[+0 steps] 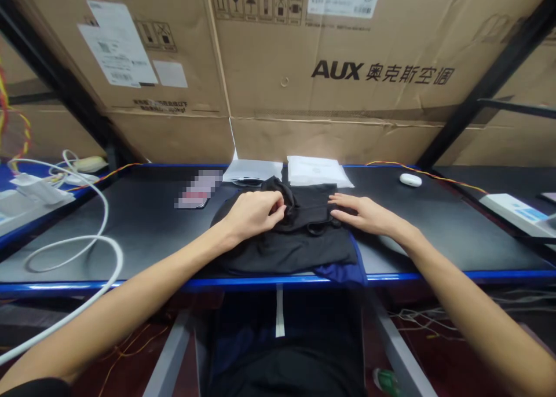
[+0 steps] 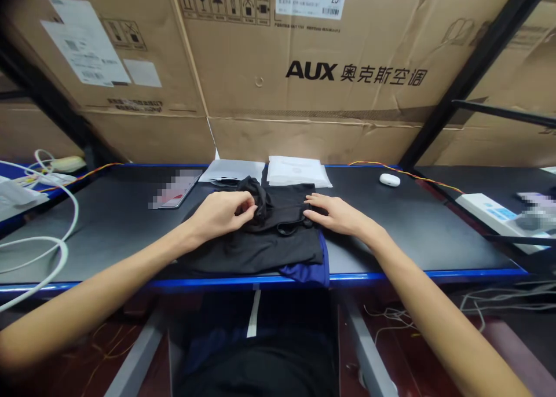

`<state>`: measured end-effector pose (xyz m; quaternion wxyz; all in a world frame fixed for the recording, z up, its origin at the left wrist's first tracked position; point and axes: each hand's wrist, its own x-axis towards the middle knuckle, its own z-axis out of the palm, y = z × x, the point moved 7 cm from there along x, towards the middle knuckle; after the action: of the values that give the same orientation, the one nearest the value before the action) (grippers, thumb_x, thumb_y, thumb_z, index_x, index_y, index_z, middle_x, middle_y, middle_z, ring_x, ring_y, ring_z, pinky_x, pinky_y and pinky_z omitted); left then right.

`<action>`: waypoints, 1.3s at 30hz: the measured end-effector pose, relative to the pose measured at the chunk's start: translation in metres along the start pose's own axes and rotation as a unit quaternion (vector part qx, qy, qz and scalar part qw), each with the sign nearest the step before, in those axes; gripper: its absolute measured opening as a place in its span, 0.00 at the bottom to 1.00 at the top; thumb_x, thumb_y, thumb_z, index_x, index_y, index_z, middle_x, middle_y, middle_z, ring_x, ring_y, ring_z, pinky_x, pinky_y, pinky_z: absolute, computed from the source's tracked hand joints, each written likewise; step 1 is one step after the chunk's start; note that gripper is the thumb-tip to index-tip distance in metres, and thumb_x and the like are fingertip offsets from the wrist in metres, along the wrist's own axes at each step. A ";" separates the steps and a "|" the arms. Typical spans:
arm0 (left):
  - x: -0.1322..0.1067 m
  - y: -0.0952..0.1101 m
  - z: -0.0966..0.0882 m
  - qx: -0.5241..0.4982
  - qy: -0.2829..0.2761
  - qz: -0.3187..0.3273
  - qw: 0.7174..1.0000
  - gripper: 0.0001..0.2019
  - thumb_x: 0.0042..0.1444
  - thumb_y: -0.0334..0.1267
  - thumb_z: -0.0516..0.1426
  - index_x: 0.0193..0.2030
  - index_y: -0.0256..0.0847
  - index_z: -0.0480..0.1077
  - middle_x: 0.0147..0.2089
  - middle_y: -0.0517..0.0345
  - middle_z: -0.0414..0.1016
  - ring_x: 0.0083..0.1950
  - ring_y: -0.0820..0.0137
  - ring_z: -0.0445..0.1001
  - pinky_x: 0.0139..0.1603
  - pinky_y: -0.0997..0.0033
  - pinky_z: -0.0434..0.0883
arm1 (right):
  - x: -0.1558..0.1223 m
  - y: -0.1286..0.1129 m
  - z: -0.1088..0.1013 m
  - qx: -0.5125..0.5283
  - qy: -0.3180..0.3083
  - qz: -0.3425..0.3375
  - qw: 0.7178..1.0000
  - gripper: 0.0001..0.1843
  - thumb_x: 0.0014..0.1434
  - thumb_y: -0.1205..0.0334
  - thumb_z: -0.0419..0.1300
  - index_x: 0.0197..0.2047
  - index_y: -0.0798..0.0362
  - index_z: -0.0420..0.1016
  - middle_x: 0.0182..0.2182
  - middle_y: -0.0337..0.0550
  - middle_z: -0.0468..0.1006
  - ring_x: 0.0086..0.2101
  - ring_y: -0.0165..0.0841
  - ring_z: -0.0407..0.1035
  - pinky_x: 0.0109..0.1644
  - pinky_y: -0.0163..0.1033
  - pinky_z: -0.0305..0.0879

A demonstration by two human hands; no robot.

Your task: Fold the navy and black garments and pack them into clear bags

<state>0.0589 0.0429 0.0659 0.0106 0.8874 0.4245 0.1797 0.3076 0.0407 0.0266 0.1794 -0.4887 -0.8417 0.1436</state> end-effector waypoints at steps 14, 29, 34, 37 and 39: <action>-0.040 -0.080 -0.044 0.216 -0.031 -0.205 0.954 0.11 0.56 0.42 0.52 0.31 0.42 0.74 0.32 0.46 0.79 0.35 0.52 0.79 0.35 0.64 0.67 | 0.000 -0.001 0.000 -0.018 -0.013 0.004 1.000 0.30 0.67 0.42 0.53 0.64 0.49 0.74 0.65 0.46 0.70 0.65 0.49 0.63 0.71 0.57 0.58; -0.034 -0.069 -0.052 0.116 0.092 -0.048 0.988 0.13 0.60 0.42 0.51 0.46 0.40 0.72 0.48 0.48 0.79 0.48 0.57 0.77 0.52 0.61 0.71 | -0.002 -0.015 -0.009 0.005 0.056 -0.057 0.997 0.23 0.65 0.50 0.58 0.60 0.46 0.78 0.57 0.43 0.79 0.57 0.47 0.74 0.65 0.53 0.68; -0.029 -0.075 -0.032 0.013 0.039 -0.026 0.999 0.18 0.61 0.50 0.54 0.49 0.40 0.74 0.49 0.50 0.81 0.49 0.58 0.79 0.53 0.62 0.73 | -0.003 -0.015 -0.010 0.042 0.070 -0.049 0.995 0.20 0.63 0.52 0.60 0.56 0.46 0.81 0.56 0.44 0.81 0.55 0.46 0.75 0.63 0.53 0.70; -0.028 -0.088 -0.024 -0.022 0.025 -0.040 0.999 0.13 0.58 0.44 0.54 0.43 0.40 0.76 0.44 0.52 0.82 0.45 0.60 0.80 0.48 0.64 0.73 | -0.003 -0.014 -0.012 0.073 0.086 -0.048 0.992 0.17 0.61 0.52 0.62 0.50 0.48 0.83 0.54 0.47 0.82 0.53 0.47 0.77 0.62 0.54 0.71; -0.030 -0.092 -0.029 -0.059 0.044 -0.051 0.996 0.11 0.56 0.42 0.55 0.40 0.40 0.75 0.41 0.54 0.82 0.42 0.63 0.79 0.46 0.65 0.74 | -0.004 -0.016 -0.017 0.102 0.110 -0.050 0.987 0.15 0.59 0.53 0.64 0.47 0.49 0.84 0.52 0.47 0.83 0.52 0.47 0.77 0.61 0.54 0.71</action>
<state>-0.0372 0.0755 0.0678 0.0537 0.8536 0.4580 0.2425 0.3048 0.0304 0.0477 0.3269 -0.4382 -0.8209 0.1649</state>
